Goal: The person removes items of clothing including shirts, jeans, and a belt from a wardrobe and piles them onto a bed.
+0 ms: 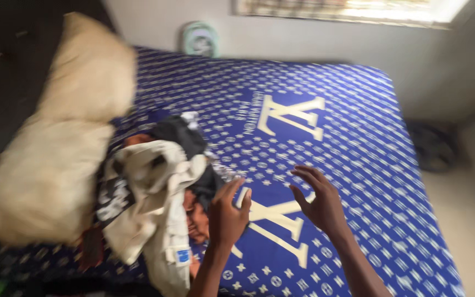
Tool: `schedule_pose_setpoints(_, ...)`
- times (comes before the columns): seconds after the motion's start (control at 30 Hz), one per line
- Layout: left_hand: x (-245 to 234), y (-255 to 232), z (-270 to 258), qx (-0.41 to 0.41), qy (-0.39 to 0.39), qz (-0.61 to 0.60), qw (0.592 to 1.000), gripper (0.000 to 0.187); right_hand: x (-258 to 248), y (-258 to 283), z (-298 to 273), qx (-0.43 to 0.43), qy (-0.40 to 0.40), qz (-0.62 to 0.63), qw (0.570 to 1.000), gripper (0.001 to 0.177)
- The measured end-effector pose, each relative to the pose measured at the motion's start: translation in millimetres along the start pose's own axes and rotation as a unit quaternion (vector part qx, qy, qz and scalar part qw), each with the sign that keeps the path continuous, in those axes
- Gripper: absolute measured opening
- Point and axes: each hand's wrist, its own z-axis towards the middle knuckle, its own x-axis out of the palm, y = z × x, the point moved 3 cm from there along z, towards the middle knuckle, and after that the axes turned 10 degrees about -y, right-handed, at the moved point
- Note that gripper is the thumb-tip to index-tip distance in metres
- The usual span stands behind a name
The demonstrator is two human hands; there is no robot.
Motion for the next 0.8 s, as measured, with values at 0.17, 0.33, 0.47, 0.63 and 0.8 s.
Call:
schedule_pose_setpoints(0.17, 43.5, -74.7, -47.5, 0.022, 0.088, -0.064, 0.994, 0.035, -100.5, -36.2, -89.5, 0.157, -0.083, -0.015, 0.984, 0.035)
schedule_pose_setpoints(0.33, 96.7, -145.8, -92.9, 0.040, 0.208, -0.102, 0.972, 0.037, -187.0, -62.0, -171.2, 0.257, -0.146, -0.057, 0.954, 0.037)
schedule_pose_setpoints(0.47, 144.6, -200.1, -129.8, 0.091, 0.260, -0.137, 0.952, 0.038, -254.3, -78.1, -218.6, 0.352, -0.197, -0.066, 0.913, 0.037)
schedule_pose_setpoints(0.63, 205.1, -264.9, -183.5, 0.103, 0.350, -0.204, 0.909, 0.036, -323.4, -90.2, -272.6, 0.360, -0.272, -0.112, 0.885, 0.034)
schedule_pose_setpoints(0.8, 250.6, -328.8, -228.8, 0.157, 0.428, -0.250, 0.854, 0.035, -373.7, -100.9, -324.9, 0.399, -0.337, -0.175, 0.835, 0.032)
